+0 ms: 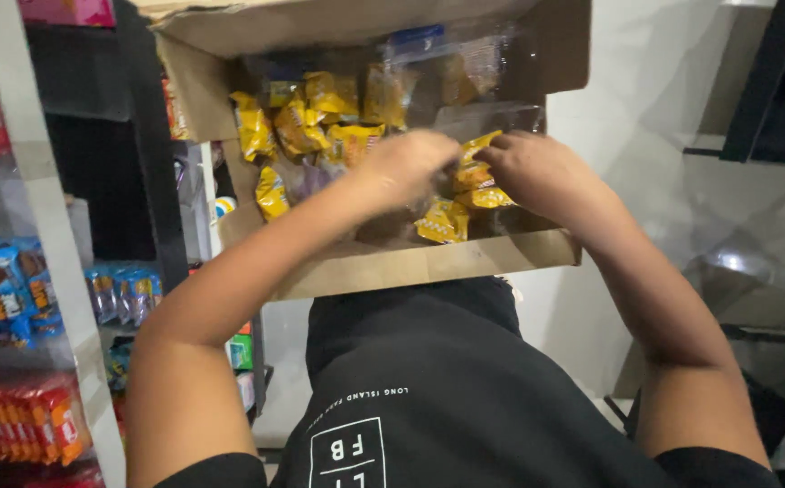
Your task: Wiping individual snack packages with a cloth and placing them onto grocery store shelves.
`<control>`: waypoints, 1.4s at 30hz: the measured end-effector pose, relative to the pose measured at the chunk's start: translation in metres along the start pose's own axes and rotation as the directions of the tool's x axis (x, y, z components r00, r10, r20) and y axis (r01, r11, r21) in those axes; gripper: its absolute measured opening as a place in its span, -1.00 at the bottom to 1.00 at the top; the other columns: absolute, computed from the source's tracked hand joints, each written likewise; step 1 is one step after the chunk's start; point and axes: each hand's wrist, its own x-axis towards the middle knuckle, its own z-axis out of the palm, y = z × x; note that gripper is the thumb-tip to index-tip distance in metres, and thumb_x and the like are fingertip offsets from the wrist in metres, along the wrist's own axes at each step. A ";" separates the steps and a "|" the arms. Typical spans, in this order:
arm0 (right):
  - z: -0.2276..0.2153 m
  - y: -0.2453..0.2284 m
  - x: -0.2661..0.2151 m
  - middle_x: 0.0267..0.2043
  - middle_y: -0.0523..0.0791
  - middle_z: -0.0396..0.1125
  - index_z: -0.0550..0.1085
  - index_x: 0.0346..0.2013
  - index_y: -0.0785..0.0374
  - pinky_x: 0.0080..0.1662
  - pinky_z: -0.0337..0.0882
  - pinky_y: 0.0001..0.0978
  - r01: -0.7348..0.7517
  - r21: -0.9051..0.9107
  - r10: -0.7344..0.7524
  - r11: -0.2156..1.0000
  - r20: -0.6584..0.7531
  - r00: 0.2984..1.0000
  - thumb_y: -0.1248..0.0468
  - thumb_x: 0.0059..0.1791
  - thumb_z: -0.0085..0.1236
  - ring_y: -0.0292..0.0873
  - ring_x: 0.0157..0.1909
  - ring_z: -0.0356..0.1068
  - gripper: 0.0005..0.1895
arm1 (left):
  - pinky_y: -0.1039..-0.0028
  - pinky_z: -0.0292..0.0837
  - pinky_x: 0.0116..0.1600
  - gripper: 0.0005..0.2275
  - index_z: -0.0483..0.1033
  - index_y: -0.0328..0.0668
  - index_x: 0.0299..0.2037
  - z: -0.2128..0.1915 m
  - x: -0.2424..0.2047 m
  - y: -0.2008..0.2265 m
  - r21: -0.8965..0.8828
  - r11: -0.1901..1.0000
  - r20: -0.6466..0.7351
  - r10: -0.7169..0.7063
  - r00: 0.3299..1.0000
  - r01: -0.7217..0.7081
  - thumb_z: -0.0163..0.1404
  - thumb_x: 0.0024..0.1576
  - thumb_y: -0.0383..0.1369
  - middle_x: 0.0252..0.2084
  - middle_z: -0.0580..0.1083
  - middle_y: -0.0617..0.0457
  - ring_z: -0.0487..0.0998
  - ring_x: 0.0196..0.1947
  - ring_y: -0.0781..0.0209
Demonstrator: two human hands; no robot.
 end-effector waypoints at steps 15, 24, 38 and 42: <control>0.036 -0.124 0.145 0.14 0.13 0.33 0.46 0.14 0.28 -0.20 0.62 -0.03 0.251 -0.050 -0.251 0.967 0.007 0.968 0.00 -0.15 0.40 0.21 0.08 0.45 -0.33 | -0.03 0.40 -0.25 -0.77 0.68 -0.08 -0.35 0.101 -0.180 -0.167 0.701 0.642 -0.064 -0.377 0.924 0.310 0.18 -0.09 -0.16 -0.34 0.50 -0.08 0.52 -0.17 -0.16; 0.143 -0.145 0.236 0.31 -0.02 0.11 0.43 0.20 0.19 -0.02 0.54 0.19 0.153 0.112 -0.179 0.982 0.276 0.944 0.05 -0.28 0.43 0.32 0.30 0.20 -0.22 | -0.13 0.38 -0.23 -0.79 0.68 -0.20 -0.26 0.159 -0.123 -0.217 0.628 0.707 0.131 -0.508 0.851 0.325 -0.01 0.06 -0.35 -0.31 0.57 -0.10 0.59 -0.20 -0.20; 0.011 -0.091 0.106 0.27 0.28 0.25 0.46 0.21 0.34 0.34 0.10 0.22 0.179 0.875 0.256 0.449 -0.318 0.913 0.49 -0.35 -0.22 0.36 0.39 0.11 -0.20 | 0.07 0.49 0.11 -0.77 0.63 0.02 -0.11 -0.120 -0.151 -0.025 -0.192 0.846 0.082 -0.492 0.867 0.498 0.02 0.06 -0.27 -0.12 0.60 -0.11 0.59 0.05 -0.16; -0.045 -0.155 0.068 -0.12 0.16 0.30 0.47 -0.09 0.45 0.03 0.26 -0.12 0.426 0.799 0.458 0.424 -0.595 0.661 0.03 -0.12 -0.04 0.10 0.02 0.29 -0.46 | 0.12 0.52 0.05 -0.79 0.57 0.02 -0.10 -0.145 -0.146 0.011 -0.359 0.802 -0.102 -0.543 0.834 0.478 0.01 0.09 -0.25 -0.16 0.59 -0.09 0.61 -0.02 -0.14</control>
